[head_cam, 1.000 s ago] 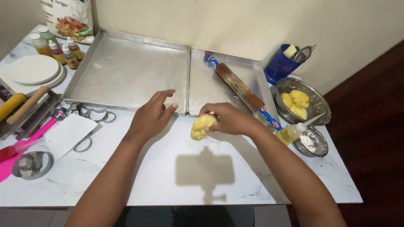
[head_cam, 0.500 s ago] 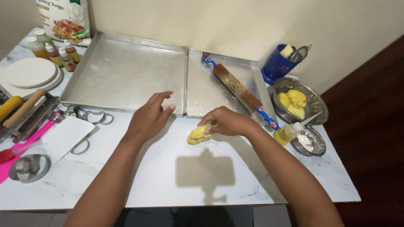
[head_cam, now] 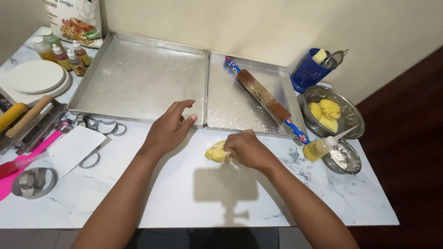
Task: Kneading a small portion of yellow dough on a countertop.
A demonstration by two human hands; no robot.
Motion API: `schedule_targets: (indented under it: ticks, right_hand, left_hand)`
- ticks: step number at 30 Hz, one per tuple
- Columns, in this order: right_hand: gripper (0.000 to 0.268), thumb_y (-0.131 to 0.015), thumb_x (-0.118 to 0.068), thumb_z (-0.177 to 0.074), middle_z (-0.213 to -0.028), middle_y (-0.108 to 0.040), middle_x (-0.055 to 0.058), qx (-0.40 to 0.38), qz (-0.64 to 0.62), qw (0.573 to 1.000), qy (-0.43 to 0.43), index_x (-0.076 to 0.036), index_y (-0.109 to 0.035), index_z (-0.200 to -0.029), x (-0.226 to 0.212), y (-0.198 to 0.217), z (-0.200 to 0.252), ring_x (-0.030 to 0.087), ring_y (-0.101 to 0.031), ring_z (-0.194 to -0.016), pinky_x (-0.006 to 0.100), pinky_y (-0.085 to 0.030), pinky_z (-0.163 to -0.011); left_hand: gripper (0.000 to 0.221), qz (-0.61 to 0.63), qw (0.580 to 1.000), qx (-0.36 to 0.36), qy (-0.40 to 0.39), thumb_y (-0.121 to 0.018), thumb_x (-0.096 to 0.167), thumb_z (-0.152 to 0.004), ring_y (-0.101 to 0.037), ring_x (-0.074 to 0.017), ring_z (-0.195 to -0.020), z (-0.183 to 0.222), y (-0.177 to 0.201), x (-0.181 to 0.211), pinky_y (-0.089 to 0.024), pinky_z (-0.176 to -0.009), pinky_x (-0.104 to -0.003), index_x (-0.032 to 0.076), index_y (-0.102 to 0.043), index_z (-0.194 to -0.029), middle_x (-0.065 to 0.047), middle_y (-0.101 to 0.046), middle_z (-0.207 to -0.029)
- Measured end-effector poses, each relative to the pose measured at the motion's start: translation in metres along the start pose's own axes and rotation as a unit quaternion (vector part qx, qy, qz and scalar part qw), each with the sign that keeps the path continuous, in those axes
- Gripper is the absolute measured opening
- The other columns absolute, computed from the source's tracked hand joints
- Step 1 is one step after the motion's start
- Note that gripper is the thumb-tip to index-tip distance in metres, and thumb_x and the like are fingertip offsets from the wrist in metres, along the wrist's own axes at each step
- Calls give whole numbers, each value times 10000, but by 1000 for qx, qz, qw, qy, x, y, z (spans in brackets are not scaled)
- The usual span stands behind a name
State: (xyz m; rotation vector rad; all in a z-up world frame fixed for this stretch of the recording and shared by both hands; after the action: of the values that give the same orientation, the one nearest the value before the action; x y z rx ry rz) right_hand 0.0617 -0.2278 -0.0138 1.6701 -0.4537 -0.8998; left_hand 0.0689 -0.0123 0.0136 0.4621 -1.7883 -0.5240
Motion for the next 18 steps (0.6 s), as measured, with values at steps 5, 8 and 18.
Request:
schedule_targets:
  ticks: [5, 8, 18]
  right_hand:
    - [103, -766, -76, -804, -976, -751, 48, -16, 62, 998, -9, -93, -769, -906, -32, 8, 16, 245, -683, -944, 421, -418, -900]
    - [107, -734, -84, -851, -1026, -748, 47, -30, 74, 997, -22, -103, -770, -949, -35, 7, 21, 242, -667, -972, 433, -364, -907]
    - [289, -706, -184, -907, -1266, -754, 67, -5, -143, 988, -54, -107, -769, -1178, 31, 50, 38, 224, -739, -1118, 343, -570, -975]
  left_hand:
    - [487, -2, 1000, -3, 0, -572, 389, -989, -683, -199, -896, 1, -2, 4, -551, -841, -371, 179, -537, -1426, -16, -637, -1333]
    - [490, -10, 1000, -13, 15, -564, 396, -990, -682, -208, -886, 3, -4, 2, -549, -842, -374, 181, -534, -1430, -18, -636, -1334]
    - [498, -30, 999, -12, 2, -563, 411, -989, -703, -214, -902, 3, -6, -4, -550, -846, -376, 170, -541, -1424, -15, -630, -1356]
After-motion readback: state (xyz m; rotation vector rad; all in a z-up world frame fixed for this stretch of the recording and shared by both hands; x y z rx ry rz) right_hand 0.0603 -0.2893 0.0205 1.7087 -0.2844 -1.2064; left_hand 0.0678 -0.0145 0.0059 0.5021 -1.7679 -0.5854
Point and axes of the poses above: each hand's wrist, its own z-axis away from the middle knuckle, its own y-axis out of the back of the hand, x = y × z, the point moved 7 cm from there along -z, towards the middle knuckle
